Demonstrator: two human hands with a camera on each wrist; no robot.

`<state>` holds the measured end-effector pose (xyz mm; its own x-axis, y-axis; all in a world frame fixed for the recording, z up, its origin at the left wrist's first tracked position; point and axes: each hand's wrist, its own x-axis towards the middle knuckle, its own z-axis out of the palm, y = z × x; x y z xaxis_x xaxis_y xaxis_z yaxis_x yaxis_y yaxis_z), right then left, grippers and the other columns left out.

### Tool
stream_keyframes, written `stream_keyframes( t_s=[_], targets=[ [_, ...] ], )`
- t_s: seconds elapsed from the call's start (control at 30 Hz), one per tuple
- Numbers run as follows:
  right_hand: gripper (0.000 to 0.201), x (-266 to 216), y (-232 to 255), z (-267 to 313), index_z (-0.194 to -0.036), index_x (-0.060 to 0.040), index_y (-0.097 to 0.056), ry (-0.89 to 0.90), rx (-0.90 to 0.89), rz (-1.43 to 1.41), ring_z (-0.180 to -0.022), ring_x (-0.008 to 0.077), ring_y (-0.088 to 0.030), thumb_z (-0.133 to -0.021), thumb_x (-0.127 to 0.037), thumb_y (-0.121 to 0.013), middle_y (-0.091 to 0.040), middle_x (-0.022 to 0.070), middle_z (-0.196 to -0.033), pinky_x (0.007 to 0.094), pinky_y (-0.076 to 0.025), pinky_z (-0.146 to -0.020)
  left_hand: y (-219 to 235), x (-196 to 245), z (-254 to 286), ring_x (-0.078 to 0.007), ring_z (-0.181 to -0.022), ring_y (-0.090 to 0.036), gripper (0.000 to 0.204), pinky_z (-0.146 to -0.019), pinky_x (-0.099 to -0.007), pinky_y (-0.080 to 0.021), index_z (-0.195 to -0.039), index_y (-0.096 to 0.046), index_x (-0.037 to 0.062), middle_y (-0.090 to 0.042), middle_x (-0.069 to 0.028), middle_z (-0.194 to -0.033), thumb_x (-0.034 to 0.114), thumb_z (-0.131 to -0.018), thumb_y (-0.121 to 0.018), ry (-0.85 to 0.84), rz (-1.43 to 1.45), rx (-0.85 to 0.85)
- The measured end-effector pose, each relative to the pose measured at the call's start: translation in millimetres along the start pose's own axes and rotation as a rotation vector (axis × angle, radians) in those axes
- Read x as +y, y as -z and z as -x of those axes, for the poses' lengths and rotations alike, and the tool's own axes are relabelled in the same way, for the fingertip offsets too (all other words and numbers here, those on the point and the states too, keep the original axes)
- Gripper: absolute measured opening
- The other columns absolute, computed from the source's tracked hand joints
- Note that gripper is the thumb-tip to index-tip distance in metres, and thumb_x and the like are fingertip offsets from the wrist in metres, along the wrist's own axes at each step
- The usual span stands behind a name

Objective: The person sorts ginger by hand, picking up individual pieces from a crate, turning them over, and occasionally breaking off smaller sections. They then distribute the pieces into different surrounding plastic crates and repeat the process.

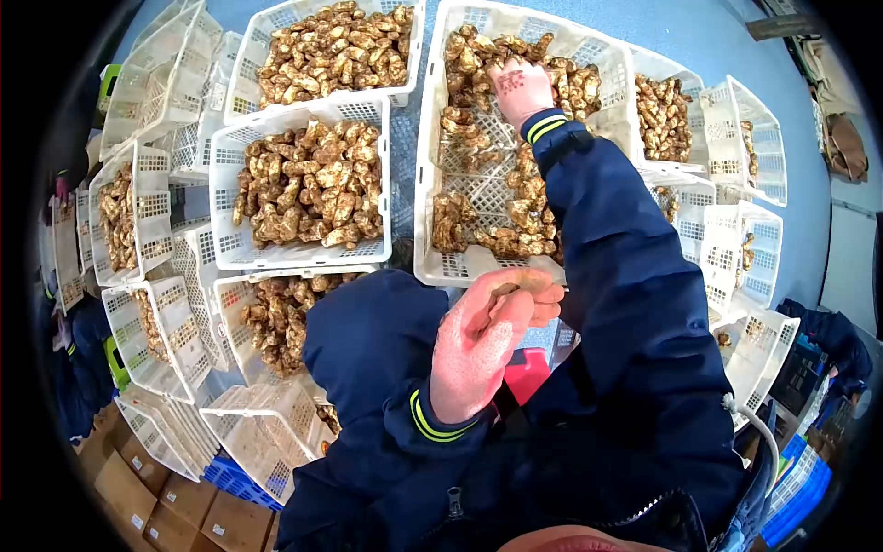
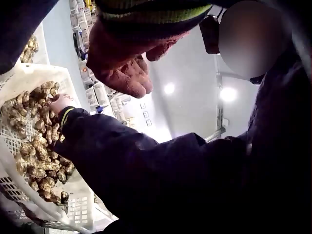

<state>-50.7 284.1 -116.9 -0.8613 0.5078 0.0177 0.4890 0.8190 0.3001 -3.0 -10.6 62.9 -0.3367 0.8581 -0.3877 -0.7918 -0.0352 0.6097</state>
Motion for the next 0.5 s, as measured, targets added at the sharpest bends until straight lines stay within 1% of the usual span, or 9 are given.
stream_keyframes(
  t_s=[0.07,0.1,0.13,0.2,0.33,0.37,0.4,0.47,0.5],
  targets=[
    [0.025,0,-2,-9,-0.102,-0.0151,-0.053,0.017,0.148,-0.051,-0.083,0.0227,-0.056,-0.077,-0.018,-0.055,-0.056,0.0072,-0.086,0.0353,-0.045,-0.069,-1,2,-1,-0.0208,-0.089,-0.057,0.026,-0.082,-0.0318,-0.044,-0.108,-0.046,-0.0081,-0.057,-0.0184,-0.098,0.01,-0.089,-0.041,0.029,-0.031,0.007],
    [0.025,-1,-4,-10,-0.103,-0.0159,-0.054,0.061,0.189,-0.029,-0.088,0.0222,-0.053,-0.077,-0.016,-0.054,-0.055,0.0064,-0.09,0.0348,-0.043,-0.074,-1,2,0,-0.0209,-0.089,-0.057,0.026,-0.082,-0.0318,-0.044,-0.107,-0.047,-0.008,-0.057,-0.0183,-0.098,0.01,-0.089,-0.041,0.035,-0.038,0.003],
    [0.026,-3,-7,-12,-0.103,-0.0168,-0.054,0.05,0.149,0.025,-0.093,0.0218,-0.05,-0.078,-0.014,-0.052,-0.053,0.006,-0.093,0.0347,-0.041,-0.078,-1,3,0,-0.0209,-0.089,-0.057,0.026,-0.082,-0.0318,-0.044,-0.107,-0.047,-0.0079,-0.058,-0.0183,-0.097,0.01,-0.089,-0.041,0.037,-0.048,0.0],
    [0.027,-3,-25,-18,-0.104,-0.0173,-0.053,0.024,0.07,0.082,-0.094,0.022,-0.05,-0.078,-0.013,-0.05,-0.053,0.0058,-0.093,0.0351,-0.04,-0.079,1,4,-1,-0.021,-0.089,-0.057,0.026,-0.082,-0.0319,-0.044,-0.107,-0.047,-0.0077,-0.058,-0.0183,-0.097,0.01,-0.089,-0.041,0.024,-0.057,0.015],
    [0.026,4,-23,-15,-0.101,-0.0152,-0.054,0.049,0.136,0.0,-0.093,0.0214,-0.051,-0.076,-0.01,-0.052,-0.053,0.0048,-0.091,0.0346,-0.041,-0.079,4,1,-2,-0.021,-0.087,-0.057,0.025,-0.08,-0.0321,-0.045,-0.106,-0.048,-0.0071,-0.058,-0.018,-0.097,0.01,-0.09,-0.04,0.016,-0.063,0.044],
    [0.025,8,-23,-14,-0.1,-0.0145,-0.054,0.077,0.18,-0.048,-0.091,0.0217,-0.053,-0.075,-0.01,-0.053,-0.055,0.0056,-0.088,0.0339,-0.041,-0.079,4,1,-2,-0.021,-0.087,-0.057,0.025,-0.08,-0.0321,-0.045,-0.106,-0.048,-0.0071,-0.058,-0.018,-0.097,0.01,-0.09,-0.04,0.018,-0.065,0.041],
    [0.025,13,-21,-12,-0.1,-0.0124,-0.054,0.09,0.227,-0.108,-0.088,0.0239,-0.055,-0.076,-0.013,-0.054,-0.057,0.0079,-0.088,0.0348,-0.043,-0.077,3,1,-2,-0.0209,-0.086,-0.058,0.025,-0.08,-0.032,-0.045,-0.106,-0.048,-0.0072,-0.058,-0.018,-0.097,0.01,-0.09,-0.04,0.006,-0.05,0.032],
    [0.026,21,-9,2,-0.104,-0.0107,-0.054,-0.035,0.142,-0.415,-0.092,0.0248,-0.055,-0.081,-0.024,-0.052,-0.058,0.008,-0.096,0.0351,-0.042,-0.078,1,0,-3,-0.0209,-0.086,-0.058,0.025,-0.08,-0.0318,-0.045,-0.106,-0.048,-0.0072,-0.058,-0.018,-0.096,0.011,-0.09,-0.041,-0.017,-0.03,0.006],
    [0.036,27,0,11,-0.111,-0.0081,-0.051,-0.119,0.079,-0.626,-0.093,0.0289,-0.055,-0.081,-0.028,-0.054,-0.058,0.0108,-0.101,0.0368,-0.044,-0.078,2,-2,-3,-0.0206,-0.084,-0.058,0.025,-0.079,-0.0315,-0.045,-0.106,-0.048,-0.0069,-0.058,-0.0176,-0.095,0.011,-0.09,-0.041,-0.025,-0.051,0.014]
  ],
)
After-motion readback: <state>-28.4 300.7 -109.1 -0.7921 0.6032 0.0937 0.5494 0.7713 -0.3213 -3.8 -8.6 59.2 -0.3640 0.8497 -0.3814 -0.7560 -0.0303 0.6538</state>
